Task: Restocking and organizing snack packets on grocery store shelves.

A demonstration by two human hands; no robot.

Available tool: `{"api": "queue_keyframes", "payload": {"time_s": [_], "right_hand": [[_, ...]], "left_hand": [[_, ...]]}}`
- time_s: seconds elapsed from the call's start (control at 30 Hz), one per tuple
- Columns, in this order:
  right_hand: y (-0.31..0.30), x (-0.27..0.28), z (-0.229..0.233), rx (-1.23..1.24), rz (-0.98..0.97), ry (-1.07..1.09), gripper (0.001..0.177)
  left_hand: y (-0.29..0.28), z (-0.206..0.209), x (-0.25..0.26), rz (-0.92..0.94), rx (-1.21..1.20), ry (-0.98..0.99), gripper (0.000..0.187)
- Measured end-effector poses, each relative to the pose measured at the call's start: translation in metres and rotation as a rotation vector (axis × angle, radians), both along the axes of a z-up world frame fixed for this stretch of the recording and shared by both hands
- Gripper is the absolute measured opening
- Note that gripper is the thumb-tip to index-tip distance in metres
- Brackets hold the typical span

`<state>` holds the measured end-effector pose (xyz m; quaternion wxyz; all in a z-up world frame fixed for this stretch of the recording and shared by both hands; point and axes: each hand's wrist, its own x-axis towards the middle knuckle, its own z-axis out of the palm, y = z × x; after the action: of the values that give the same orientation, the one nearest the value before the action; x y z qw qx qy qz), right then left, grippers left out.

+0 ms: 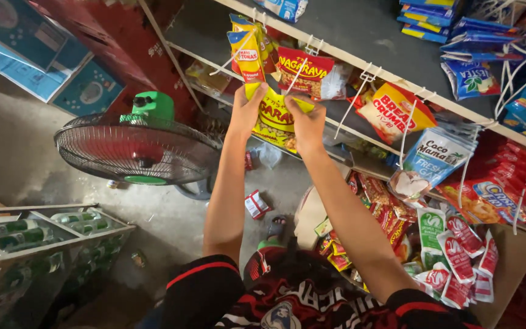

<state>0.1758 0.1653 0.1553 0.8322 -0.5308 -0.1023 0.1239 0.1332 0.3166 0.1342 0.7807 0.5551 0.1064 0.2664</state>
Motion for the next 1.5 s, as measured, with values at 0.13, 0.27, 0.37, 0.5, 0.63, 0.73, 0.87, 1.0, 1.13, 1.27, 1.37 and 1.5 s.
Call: {"api": "queue_keyframes", "payload": {"time_s": [0.13, 0.27, 0.37, 0.5, 0.63, 0.73, 0.87, 1.0, 1.13, 1.27, 1.37, 1.5], "right_hand": [[-0.004, 0.006, -0.017, -0.01, -0.03, 0.02, 0.014], [0.002, 0.028, -0.047, -0.108, -0.186, -0.117, 0.019], [0.008, 0.046, -0.054, -0.27, -0.348, -0.271, 0.024], [0.019, 0.08, -0.045, -0.48, -0.548, -0.394, 0.031], [0.015, 0.117, -0.059, -0.609, -0.668, -0.485, 0.032], [0.004, 0.113, -0.068, -0.719, -0.719, -0.585, 0.029], [-0.038, 0.075, -0.141, -0.707, -0.554, -0.472, 0.025], [-0.108, 0.021, -0.211, -0.801, -0.261, -0.303, 0.013], [-0.193, -0.041, -0.27, -0.864, -0.182, -0.125, 0.006], [-0.281, -0.085, -0.289, -0.978, -0.256, -0.251, 0.008], [-0.342, -0.105, -0.303, -1.053, -0.311, -0.198, 0.007], [-0.415, -0.124, -0.34, -1.291, -0.566, -0.307, 0.023]], "left_hand": [[-0.008, 0.004, 0.003, -0.05, -0.123, 0.038, 0.019], [-0.002, -0.023, 0.032, 0.038, 0.199, 0.048, 0.022], [0.0, -0.024, 0.062, 0.188, 0.466, 0.075, 0.025], [0.003, -0.032, 0.121, 0.231, 0.434, 0.02, 0.029], [-0.016, -0.03, 0.142, 0.359, 0.442, 0.063, 0.03], [-0.027, -0.052, 0.133, 0.468, 0.4, 0.095, 0.034], [-0.068, -0.098, 0.079, 0.464, 0.442, 0.168, 0.057], [-0.128, -0.189, 0.037, 0.508, 0.727, 0.336, 0.088], [-0.205, -0.33, 0.0, 0.205, 0.696, 0.482, 0.081], [-0.294, -0.309, -0.046, -0.425, 0.4, 0.631, 0.045], [-0.342, -0.304, -0.069, -0.566, 0.426, 0.643, 0.041], [-0.393, -0.332, -0.075, -0.737, 0.516, 0.63, 0.057]]}}
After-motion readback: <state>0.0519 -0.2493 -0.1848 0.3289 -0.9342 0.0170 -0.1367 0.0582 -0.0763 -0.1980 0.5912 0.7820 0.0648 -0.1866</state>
